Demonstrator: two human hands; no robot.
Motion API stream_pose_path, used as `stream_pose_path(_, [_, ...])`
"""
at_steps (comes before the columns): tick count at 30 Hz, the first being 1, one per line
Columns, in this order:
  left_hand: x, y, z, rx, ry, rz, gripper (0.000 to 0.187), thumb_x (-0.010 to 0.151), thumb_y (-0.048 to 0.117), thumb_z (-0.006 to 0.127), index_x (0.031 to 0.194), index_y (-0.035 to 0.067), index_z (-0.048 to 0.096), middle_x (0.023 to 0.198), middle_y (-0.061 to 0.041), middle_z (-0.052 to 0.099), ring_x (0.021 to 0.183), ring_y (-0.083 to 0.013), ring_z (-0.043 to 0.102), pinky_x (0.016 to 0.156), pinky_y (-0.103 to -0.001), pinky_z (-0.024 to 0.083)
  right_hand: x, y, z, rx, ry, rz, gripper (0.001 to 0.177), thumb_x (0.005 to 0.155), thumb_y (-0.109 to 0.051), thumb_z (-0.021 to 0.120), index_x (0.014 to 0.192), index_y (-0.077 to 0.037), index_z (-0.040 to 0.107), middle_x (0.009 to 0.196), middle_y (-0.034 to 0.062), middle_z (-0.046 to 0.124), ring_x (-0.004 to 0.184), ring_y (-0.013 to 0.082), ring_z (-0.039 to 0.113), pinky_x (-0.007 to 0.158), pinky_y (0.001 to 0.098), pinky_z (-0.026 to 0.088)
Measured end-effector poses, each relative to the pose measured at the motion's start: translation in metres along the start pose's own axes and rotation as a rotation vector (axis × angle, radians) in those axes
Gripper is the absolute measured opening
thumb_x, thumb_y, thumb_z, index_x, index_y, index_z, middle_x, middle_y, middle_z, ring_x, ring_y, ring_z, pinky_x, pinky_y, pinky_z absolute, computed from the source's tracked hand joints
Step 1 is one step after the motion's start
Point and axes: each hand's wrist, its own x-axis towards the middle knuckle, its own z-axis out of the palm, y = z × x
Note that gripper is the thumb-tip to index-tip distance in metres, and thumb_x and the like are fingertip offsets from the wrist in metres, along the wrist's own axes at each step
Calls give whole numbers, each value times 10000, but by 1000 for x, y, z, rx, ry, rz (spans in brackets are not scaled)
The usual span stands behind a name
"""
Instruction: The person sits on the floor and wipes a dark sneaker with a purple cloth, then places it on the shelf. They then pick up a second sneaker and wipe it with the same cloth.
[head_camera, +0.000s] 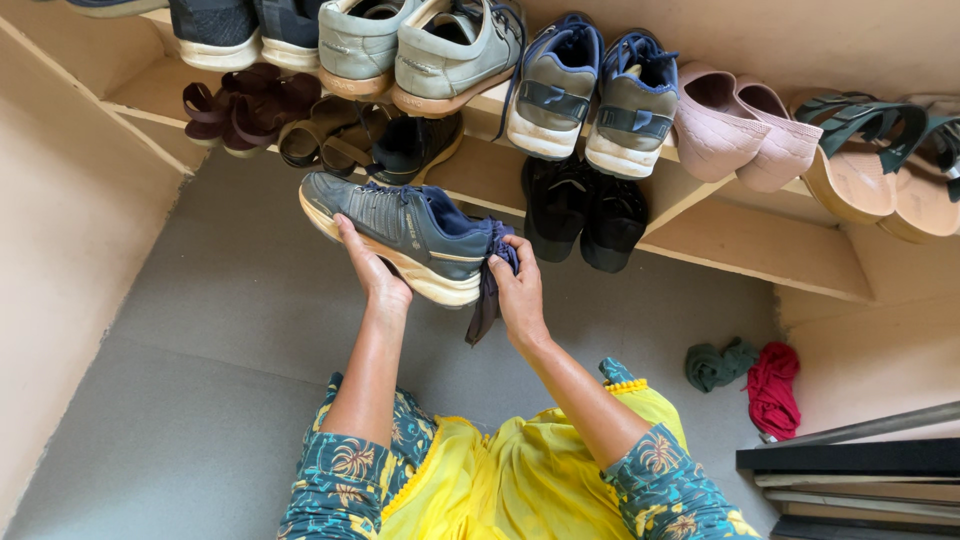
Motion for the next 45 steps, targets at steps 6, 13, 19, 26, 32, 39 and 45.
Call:
stream_pose_path(6, [0, 0, 1, 34, 37, -32, 1036, 836, 797, 450, 1602, 145, 204, 1624, -134, 310, 1497, -315, 323, 1201, -491, 327, -1, -4, -2, -30, -36, -3, 252, 974, -114, 598, 1218, -59, 572, 968, -7, 616, 825, 50, 554, 739, 222, 491])
stream_pose_path(13, [0, 1, 3, -8, -19, -20, 991, 868, 769, 459, 1591, 120, 266, 1626, -122, 352, 1486, -298, 371, 1202, -454, 342, 4, -10, -9, -139, -79, 51, 256, 963, -127, 605, 1210, -69, 575, 941, -15, 588, 789, 59, 479, 703, 232, 426])
stream_pose_path(19, [0, -1, 5, -11, -32, -9, 972, 877, 754, 464, 1586, 115, 280, 1622, -108, 363, 1479, -288, 382, 1200, -443, 344, 5, -14, -12, -137, -121, 30, 240, 973, -135, 595, 1202, -71, 566, 973, -11, 595, 855, 54, 517, 774, 230, 456])
stream_pose_path(26, [-6, -1, 11, 12, -21, -32, 1008, 853, 778, 465, 1591, 127, 248, 1600, -129, 371, 1477, -304, 381, 1194, -460, 362, 6, -18, -14, -172, -117, 19, 244, 971, -138, 592, 1204, -70, 565, 981, -8, 605, 871, 61, 531, 802, 236, 469])
stream_pose_path(32, [-12, -1, 16, 61, -9, -76, 1048, 815, 802, 450, 1593, 146, 200, 1599, -160, 343, 1475, -320, 363, 1178, -480, 373, 8, -24, -16, -203, -92, 79, 254, 964, -142, 587, 1209, -74, 571, 932, -11, 593, 798, 67, 498, 729, 248, 447])
stream_pose_path(39, [-10, -8, 16, 42, -23, 85, 1035, 876, 778, 457, 1610, 109, 164, 1624, -167, 308, 1496, -313, 348, 1210, -430, 338, 5, -13, -13, -199, -79, 67, 268, 965, -130, 578, 1227, -71, 572, 951, -6, 594, 816, 71, 500, 743, 255, 456])
stream_pose_path(45, [-12, -7, 18, -20, 30, 204, 997, 888, 689, 544, 1591, 82, 181, 1593, -164, 342, 1451, -305, 420, 1189, -445, 385, -8, 0, 0, -152, 45, -2, 324, 954, -142, 626, 1262, -69, 558, 1032, 20, 623, 906, 93, 572, 822, 267, 497])
